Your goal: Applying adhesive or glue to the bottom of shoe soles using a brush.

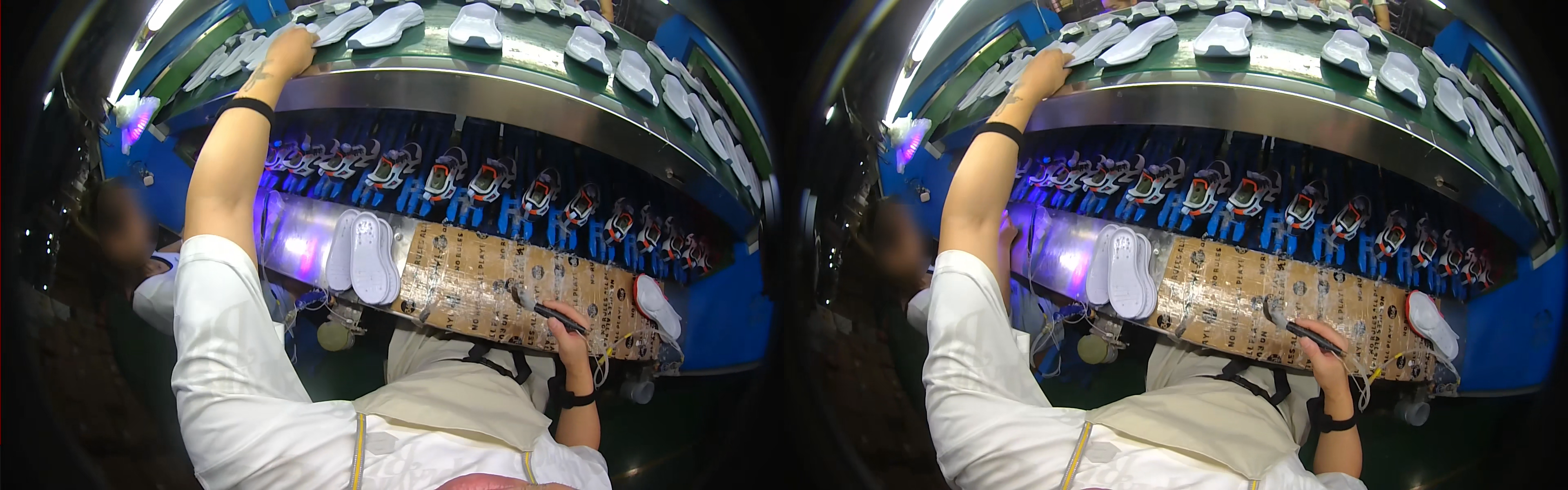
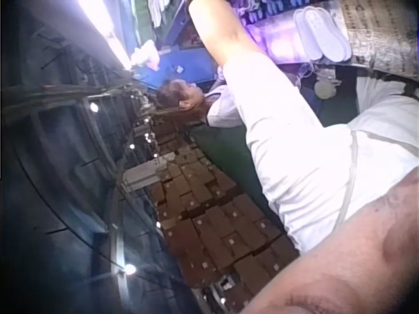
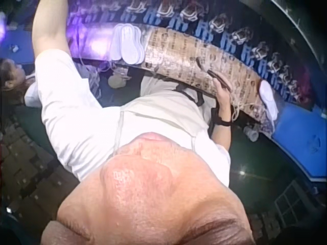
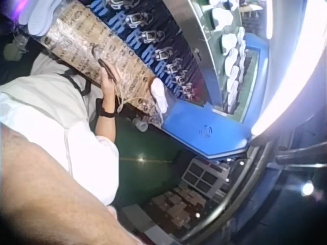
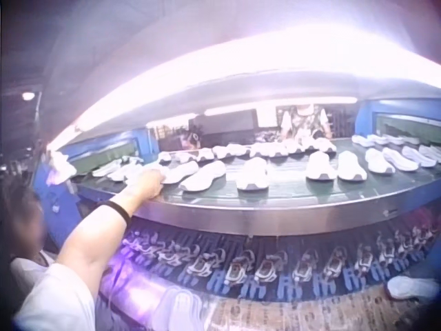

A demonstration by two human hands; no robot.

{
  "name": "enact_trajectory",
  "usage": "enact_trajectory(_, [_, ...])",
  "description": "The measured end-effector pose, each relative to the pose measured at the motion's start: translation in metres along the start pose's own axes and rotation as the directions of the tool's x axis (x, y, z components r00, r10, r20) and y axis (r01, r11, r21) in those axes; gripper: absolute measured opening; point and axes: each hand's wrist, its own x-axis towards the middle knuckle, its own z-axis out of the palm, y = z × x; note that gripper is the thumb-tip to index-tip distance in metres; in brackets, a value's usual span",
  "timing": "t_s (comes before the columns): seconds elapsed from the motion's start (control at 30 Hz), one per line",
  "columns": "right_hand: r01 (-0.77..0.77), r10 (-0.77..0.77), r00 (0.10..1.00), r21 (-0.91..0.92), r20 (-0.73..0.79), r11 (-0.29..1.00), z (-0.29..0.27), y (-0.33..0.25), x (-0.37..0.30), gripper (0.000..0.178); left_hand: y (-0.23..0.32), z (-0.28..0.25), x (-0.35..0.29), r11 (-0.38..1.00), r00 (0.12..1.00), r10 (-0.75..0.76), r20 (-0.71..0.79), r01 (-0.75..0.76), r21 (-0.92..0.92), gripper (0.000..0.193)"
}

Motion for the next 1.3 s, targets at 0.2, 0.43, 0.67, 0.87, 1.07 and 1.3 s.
enact_trajectory(0.2, [-0.138, 0.139, 0.990, 0.070, -0.012, 0.988, -0.005, 0.001, -0.007, 0.028, -0.062, 0.041, -0.001, 0.978, 0.981, -0.189, 0.029, 0.186, 0.090, 0.028])
enact_trajectory(0.43, [-0.098, 0.104, 0.993, 0.107, -0.052, 0.989, 0.000, 0.013, -0.001, 0.032, -0.058, 0.029, -0.011, 0.892, 0.929, -0.345, -0.136, 0.370, 0.261, 0.026])
enact_trajectory(0.67, [-0.064, 0.066, 0.998, 0.076, -0.023, 0.995, 0.004, 0.020, 0.016, 0.033, -0.026, -0.004, -0.071, 0.927, 0.840, -0.373, -0.395, 0.318, -0.199, 0.028])
enact_trajectory(0.87, [-0.019, 0.029, 0.996, 0.117, -0.083, 0.993, 0.005, 0.014, 0.020, 0.031, 0.036, -0.064, -0.162, 0.552, 0.599, -0.747, -0.288, 0.317, -0.771, 0.028])
enact_trajectory(1.07, [-0.025, 0.040, 0.983, 0.089, -0.178, 0.996, 0.002, 0.018, 0.012, 0.027, 0.148, -0.063, -0.221, 0.211, 0.605, -0.756, -0.251, -0.139, -0.968, 0.057])
enact_trajectory(1.3, [-0.002, 0.141, 0.959, 0.490, -0.247, 0.872, -0.001, 0.034, 0.008, 0.024, 0.352, -0.030, -0.321, -0.793, 0.844, -0.032, 0.535, 0.305, -0.527, 0.023])
